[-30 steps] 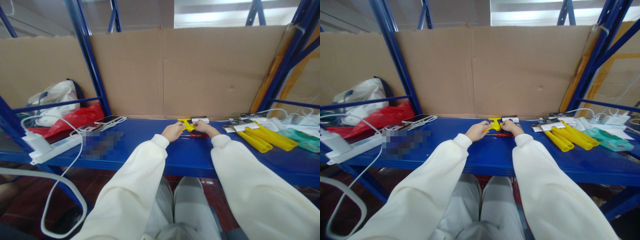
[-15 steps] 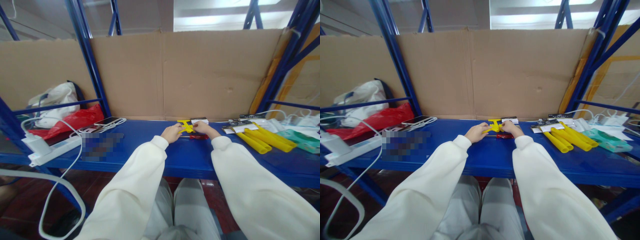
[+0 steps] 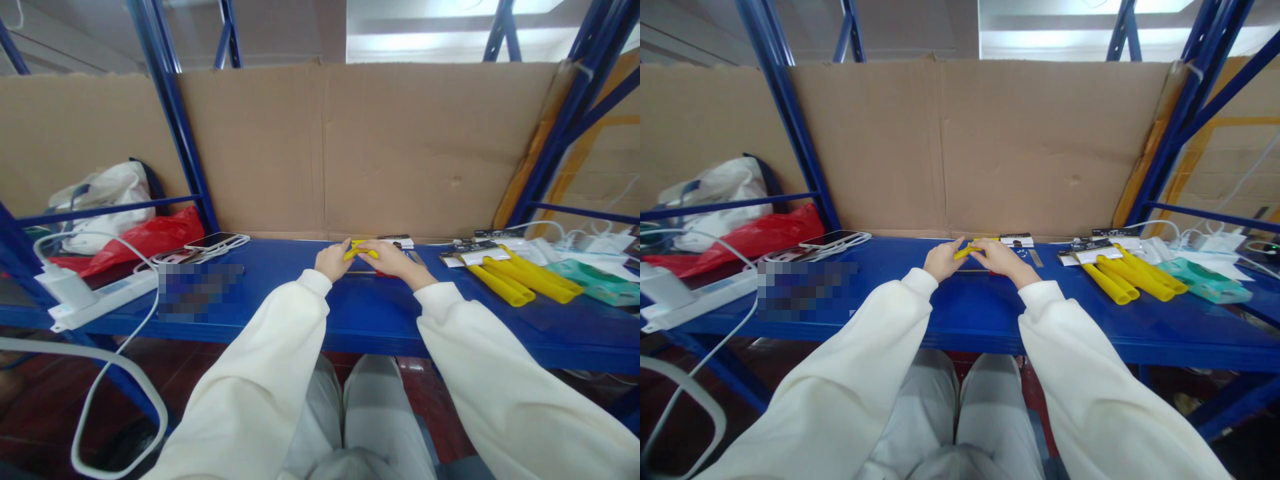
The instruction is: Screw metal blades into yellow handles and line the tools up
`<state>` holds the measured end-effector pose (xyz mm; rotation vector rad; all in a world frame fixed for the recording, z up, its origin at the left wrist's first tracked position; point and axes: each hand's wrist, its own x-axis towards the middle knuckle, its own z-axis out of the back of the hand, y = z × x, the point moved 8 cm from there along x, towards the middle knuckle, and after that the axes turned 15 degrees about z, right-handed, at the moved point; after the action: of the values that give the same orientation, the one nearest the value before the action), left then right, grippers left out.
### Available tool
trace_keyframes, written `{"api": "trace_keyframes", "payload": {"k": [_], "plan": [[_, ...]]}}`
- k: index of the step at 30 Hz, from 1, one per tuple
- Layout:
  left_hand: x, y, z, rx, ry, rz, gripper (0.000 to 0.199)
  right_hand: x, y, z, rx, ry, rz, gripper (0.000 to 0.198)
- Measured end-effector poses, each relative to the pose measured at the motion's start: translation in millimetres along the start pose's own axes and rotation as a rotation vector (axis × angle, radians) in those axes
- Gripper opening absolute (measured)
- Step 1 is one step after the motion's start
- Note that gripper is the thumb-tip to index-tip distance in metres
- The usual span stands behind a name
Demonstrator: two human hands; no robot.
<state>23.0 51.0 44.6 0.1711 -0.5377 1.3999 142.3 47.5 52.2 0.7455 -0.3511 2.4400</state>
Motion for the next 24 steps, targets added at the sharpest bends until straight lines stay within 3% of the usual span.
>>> {"api": "trace_keyframes", "payload": {"k": [6, 9, 12, 18, 24], "plan": [[-1, -4, -3, -0.025, 0.064, -0.041, 0.055, -1, -3, -3, -0.048, 0.026, 0.025, 0.032], [-2, -6, -4, -0.034, 0.099, -0.056, 0.053, -2, -10, 0, -0.056, -0.044, 0.042, 0.031], [-4, -8, -4, -0.06, 0.112, -0.073, 0.054, -8, -27, 11, -0.056, -0.196, -0.003, 0.031], [-5, -12, 0, -0.151, 0.084, -0.119, 0.051, -38, -64, 42, -0.086, -0.608, -0.231, 0.031], [-7, -18, 3, -0.25, 0.028, -0.24, 0.048, -67, -92, 46, -0.045, -0.735, -0.574, 0.026]]}}
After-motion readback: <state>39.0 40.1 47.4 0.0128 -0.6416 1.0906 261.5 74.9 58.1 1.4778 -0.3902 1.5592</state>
